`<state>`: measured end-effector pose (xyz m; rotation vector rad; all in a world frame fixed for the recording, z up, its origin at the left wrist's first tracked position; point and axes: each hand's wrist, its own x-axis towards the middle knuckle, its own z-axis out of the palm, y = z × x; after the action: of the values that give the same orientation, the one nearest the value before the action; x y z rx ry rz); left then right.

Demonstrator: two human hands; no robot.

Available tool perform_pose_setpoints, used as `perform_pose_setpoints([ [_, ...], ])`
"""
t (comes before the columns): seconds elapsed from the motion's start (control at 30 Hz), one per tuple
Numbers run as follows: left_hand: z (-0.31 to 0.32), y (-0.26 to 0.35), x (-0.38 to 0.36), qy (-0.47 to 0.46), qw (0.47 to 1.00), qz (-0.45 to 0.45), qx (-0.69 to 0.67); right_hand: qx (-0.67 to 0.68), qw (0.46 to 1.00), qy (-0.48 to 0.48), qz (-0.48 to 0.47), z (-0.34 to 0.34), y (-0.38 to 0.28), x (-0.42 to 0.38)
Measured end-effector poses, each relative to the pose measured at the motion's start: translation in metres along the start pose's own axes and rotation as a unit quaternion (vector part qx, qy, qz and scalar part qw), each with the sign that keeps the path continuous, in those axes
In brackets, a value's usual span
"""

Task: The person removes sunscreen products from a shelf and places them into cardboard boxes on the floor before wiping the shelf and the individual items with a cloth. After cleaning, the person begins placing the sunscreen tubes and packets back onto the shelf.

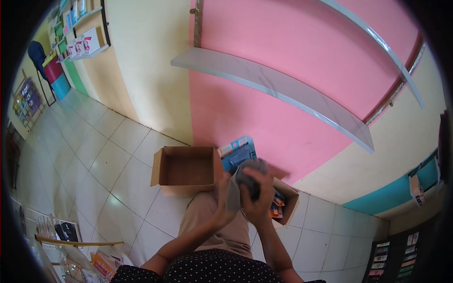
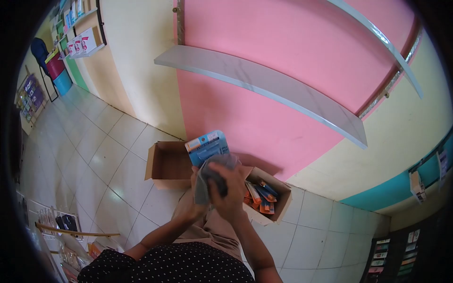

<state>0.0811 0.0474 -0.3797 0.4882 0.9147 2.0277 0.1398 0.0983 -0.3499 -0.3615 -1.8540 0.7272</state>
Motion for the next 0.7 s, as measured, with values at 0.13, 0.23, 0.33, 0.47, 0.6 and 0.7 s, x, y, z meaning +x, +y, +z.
perform_pose_setpoints([
  [0.13,-0.028,0.000,0.016,0.014,0.980,0.128,0.152,0.028,0.999,-0.027,-0.035,0.005,0.005,-0.026],
  [0.23,-0.005,0.026,0.015,0.015,0.949,0.212,0.231,0.103,0.992,-0.011,0.073,-0.010,0.025,-0.041],
  [0.33,-0.012,0.054,0.036,-0.050,0.909,0.219,0.352,0.085,0.995,0.029,0.052,-0.020,0.032,-0.030],
  [0.47,0.000,0.132,0.107,0.041,0.940,0.291,0.176,0.106,0.977,0.059,0.177,-0.035,0.031,-0.037],
  [0.6,-0.004,0.212,0.199,0.003,0.905,0.381,0.187,0.234,0.930,0.037,0.280,-0.037,0.032,-0.044],
  [0.7,-0.015,0.231,0.261,-0.068,0.891,0.393,0.217,0.151,0.963,0.031,0.222,-0.037,0.037,-0.046],
])
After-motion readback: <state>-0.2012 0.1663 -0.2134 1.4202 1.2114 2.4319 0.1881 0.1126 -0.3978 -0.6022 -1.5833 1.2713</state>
